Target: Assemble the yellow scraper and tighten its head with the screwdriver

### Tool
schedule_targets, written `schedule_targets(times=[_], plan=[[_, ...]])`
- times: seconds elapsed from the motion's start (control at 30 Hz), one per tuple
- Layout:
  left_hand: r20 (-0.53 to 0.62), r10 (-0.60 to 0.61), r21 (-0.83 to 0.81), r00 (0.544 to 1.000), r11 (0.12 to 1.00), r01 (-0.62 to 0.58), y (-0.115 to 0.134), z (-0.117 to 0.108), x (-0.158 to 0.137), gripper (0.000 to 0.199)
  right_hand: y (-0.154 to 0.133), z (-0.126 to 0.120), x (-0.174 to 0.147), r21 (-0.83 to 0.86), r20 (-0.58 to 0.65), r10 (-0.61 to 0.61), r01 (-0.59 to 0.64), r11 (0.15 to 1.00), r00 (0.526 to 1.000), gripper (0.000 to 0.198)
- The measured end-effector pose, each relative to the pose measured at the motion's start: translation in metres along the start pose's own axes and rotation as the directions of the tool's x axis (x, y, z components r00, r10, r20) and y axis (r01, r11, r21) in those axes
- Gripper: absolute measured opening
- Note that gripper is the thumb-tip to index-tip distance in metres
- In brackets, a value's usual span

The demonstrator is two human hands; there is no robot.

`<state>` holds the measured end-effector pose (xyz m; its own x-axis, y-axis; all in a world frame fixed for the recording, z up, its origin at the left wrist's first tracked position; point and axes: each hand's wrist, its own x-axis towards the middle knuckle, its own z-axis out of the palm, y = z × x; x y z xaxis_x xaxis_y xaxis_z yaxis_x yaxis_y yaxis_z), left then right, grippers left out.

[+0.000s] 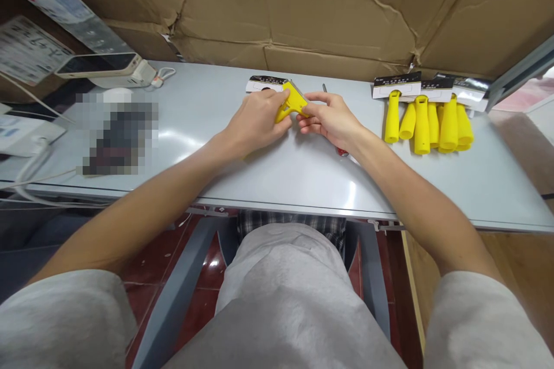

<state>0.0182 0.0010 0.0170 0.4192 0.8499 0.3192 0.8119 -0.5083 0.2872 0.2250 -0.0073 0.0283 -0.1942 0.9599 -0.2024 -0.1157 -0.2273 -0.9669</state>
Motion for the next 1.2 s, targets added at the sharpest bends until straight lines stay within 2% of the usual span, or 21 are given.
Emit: schedule_targets(times=[0.27,0.37,0.43,0.53,0.6,0.67,0.73,0.83,0.9,0.97,1.2], plan=[[0.017,-0.023,0.119,1.0,0.993,0.021,0.005,0.004,0.0,0.05,0.001,0.002,-0.001,0.007,-0.003,-0.007,0.007,1.0,1.0,0.047],[0.019,-0.022,0.096,1.0,0.995,0.02,0.003,0.0,0.002,0.044,-0.002,0.003,-0.002,-0.013,0.0,-0.013,0.013,1.0,1.0,0.037],[0.009,-0.016,-0.001,1.0,1.0,0.016,-0.003,-0.004,0.005,0.033,-0.005,0.002,-0.003,-0.037,-0.01,-0.033,0.033,0.999,0.999,0.03],[0.027,-0.078,-0.281,0.997,0.956,0.083,-0.016,-0.013,0.011,0.012,-0.01,-0.003,-0.003,-0.079,-0.058,-0.076,0.071,0.994,0.995,0.032],[0.115,-0.161,-0.482,0.98,0.854,0.197,-0.024,-0.018,0.015,0.012,-0.011,-0.007,0.0,-0.127,-0.084,-0.11,0.099,0.987,0.99,0.034],[0.219,-0.21,-0.649,0.953,0.697,0.303,-0.029,-0.021,0.019,0.018,-0.008,-0.012,0.004,-0.24,-0.099,-0.177,0.149,0.959,0.979,0.035],[0.295,-0.213,-0.78,0.932,0.51,0.363,-0.032,-0.021,0.022,0.022,-0.002,-0.017,0.007,-0.44,-0.084,-0.294,0.23,0.868,0.952,0.032],[0.368,-0.177,-0.881,0.913,0.248,0.403,-0.032,-0.015,0.025,0.027,0.005,-0.02,0.009,-0.736,0.041,-0.462,0.339,0.585,0.886,0.021],[0.398,-0.159,-0.898,0.904,0.136,0.419,-0.031,-0.01,0.026,0.029,0.008,-0.021,0.009,-0.824,0.13,-0.484,0.366,0.434,0.866,0.018],[0.41,-0.154,-0.901,0.899,0.081,0.425,-0.03,-0.007,0.027,0.026,0.009,-0.022,0.01,-0.856,0.17,-0.466,0.365,0.366,0.868,0.02],[0.432,-0.131,-0.9,0.892,-0.003,0.436,-0.034,-0.005,0.028,0.021,0.007,-0.032,0.018,-0.934,0.179,-0.435,0.291,0.206,0.882,0.037]])
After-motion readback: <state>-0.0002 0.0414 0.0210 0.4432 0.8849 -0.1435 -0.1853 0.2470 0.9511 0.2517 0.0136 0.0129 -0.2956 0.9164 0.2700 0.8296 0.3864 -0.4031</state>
